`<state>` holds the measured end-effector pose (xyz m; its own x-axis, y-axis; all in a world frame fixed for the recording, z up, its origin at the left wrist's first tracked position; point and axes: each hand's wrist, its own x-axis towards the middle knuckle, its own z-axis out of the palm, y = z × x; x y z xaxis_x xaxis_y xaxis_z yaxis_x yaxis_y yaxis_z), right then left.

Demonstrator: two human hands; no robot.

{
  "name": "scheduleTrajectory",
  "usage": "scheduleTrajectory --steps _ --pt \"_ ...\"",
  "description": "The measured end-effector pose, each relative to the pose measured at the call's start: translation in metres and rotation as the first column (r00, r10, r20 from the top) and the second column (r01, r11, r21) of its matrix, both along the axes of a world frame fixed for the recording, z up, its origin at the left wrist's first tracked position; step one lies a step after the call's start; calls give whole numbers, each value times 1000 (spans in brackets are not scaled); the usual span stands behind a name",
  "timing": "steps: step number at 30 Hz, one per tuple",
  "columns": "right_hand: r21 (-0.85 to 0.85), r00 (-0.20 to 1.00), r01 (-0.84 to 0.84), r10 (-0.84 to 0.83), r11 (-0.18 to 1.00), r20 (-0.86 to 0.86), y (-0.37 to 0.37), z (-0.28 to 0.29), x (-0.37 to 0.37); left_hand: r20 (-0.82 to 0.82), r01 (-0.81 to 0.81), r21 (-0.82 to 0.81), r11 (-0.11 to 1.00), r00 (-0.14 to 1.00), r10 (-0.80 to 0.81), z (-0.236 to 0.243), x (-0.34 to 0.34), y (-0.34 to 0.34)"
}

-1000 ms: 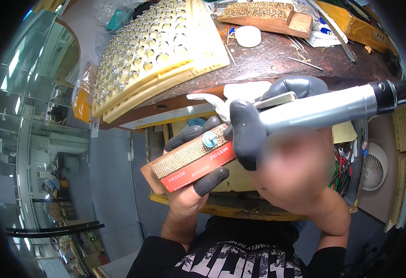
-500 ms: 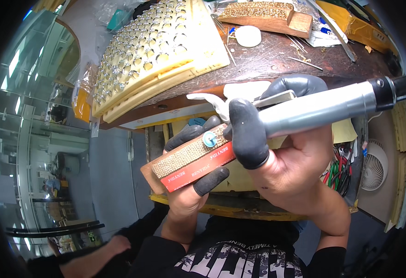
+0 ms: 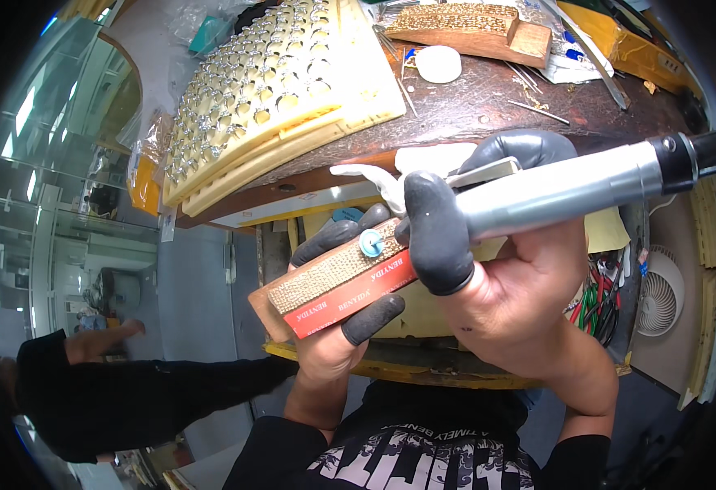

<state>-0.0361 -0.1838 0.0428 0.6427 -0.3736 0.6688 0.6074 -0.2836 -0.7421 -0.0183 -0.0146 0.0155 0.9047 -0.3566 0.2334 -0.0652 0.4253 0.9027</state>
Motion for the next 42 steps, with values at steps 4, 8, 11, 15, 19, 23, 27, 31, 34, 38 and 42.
scheduleTrajectory --steps 4,8,11,15,19,23,27,31,34,38,42 --pt "6 1000 -24 24 1000 4 -1 0 0 -7 1 1 1000 1000 -1 -1 0 0" --pt "40 1000 -15 16 999 -21 1 0 0 -37 -11 4 1000 999 11 -1 -1 0" --pt "12 1000 -16 16 1000 5 1 0 1 -24 -16 6 1000 1000 16 -1 -1 0" --pt "8 1000 -21 21 1000 3 0 0 0 -14 -7 15 1000 1000 8 -2 1 1" --pt "44 1000 -26 26 999 -17 1 0 -1 14 11 12 1000 1000 -12 -1 1 1" --pt "20 1000 -19 19 1000 -7 1 -2 0 -2 18 3 1000 1000 -18 -2 1 1" --pt "2 1000 -3 3 1000 14 0 1 0 -11 12 -10 1000 1000 -12 0 1 1" --pt "27 1000 -19 20 999 -18 0 -1 -1 -2 31 -8 999 1000 -31 -3 2 1" --pt "15 999 -25 25 1000 -22 0 0 -2 -17 4 -10 1000 1000 -4 -3 1 1" --pt "51 1000 -8 9 999 -21 2 2 -2 18 26 11 1000 1000 -26 -3 3 2" --pt "-1 999 -24 24 1000 -25 0 0 -1 25 24 -21 1000 999 -23 -6 2 1"
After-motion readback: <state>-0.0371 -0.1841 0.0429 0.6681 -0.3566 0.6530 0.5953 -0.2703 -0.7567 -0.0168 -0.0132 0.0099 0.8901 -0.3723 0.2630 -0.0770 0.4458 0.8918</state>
